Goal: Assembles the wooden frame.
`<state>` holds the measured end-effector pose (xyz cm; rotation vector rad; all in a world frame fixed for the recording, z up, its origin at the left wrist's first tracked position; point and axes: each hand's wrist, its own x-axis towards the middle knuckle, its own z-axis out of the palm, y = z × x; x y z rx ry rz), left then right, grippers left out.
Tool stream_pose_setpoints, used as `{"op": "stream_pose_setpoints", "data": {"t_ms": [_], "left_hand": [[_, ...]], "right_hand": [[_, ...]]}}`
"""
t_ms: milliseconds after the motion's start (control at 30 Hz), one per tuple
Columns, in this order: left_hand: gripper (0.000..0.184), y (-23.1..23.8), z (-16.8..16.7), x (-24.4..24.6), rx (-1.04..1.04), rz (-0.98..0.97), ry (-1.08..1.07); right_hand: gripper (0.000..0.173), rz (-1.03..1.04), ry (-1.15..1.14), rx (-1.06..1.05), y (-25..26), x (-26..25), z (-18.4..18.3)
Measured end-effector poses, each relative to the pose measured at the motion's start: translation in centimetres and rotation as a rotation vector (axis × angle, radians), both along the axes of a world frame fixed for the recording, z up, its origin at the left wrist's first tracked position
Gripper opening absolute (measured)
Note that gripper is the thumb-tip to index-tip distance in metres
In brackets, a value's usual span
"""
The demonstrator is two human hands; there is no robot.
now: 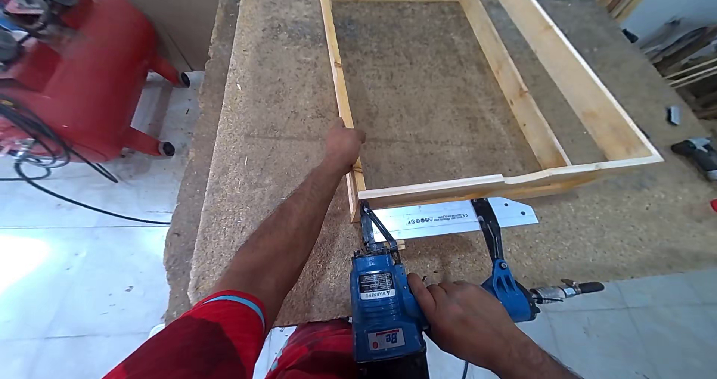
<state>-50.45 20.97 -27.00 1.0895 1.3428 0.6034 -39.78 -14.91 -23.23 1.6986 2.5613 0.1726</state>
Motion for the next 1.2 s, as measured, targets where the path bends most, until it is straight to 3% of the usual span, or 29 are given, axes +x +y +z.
{"op": "stream_pose_setpoints", "data": {"t_ms": [900, 1000, 1100, 1200], "left_hand": [[0.057, -0.31, 0.02, 0.13, -0.011, -0.001, -0.056], [0.056, -0.38, 0.10, 0.08, -0.014, 0.007, -0.052], [0.060, -0.09, -0.11, 0.14, -0.014, 0.010, -0.034], [0.054, -0.20, -0.26, 0.27, 0.006, -0.007, -0.005]], "right_hand": [[0.055, 0.008, -0.001, -0.001, 0.13, 0.21, -0.01], [0.051, -0.004, -0.003, -0.008, 0.16, 0.16, 0.07], [0.029, -0.038, -0.006, -0.004, 0.11, -0.29, -0.17], [0.036, -0.055, -0.018, -0.013, -0.08, -0.48, -0.80]]}}
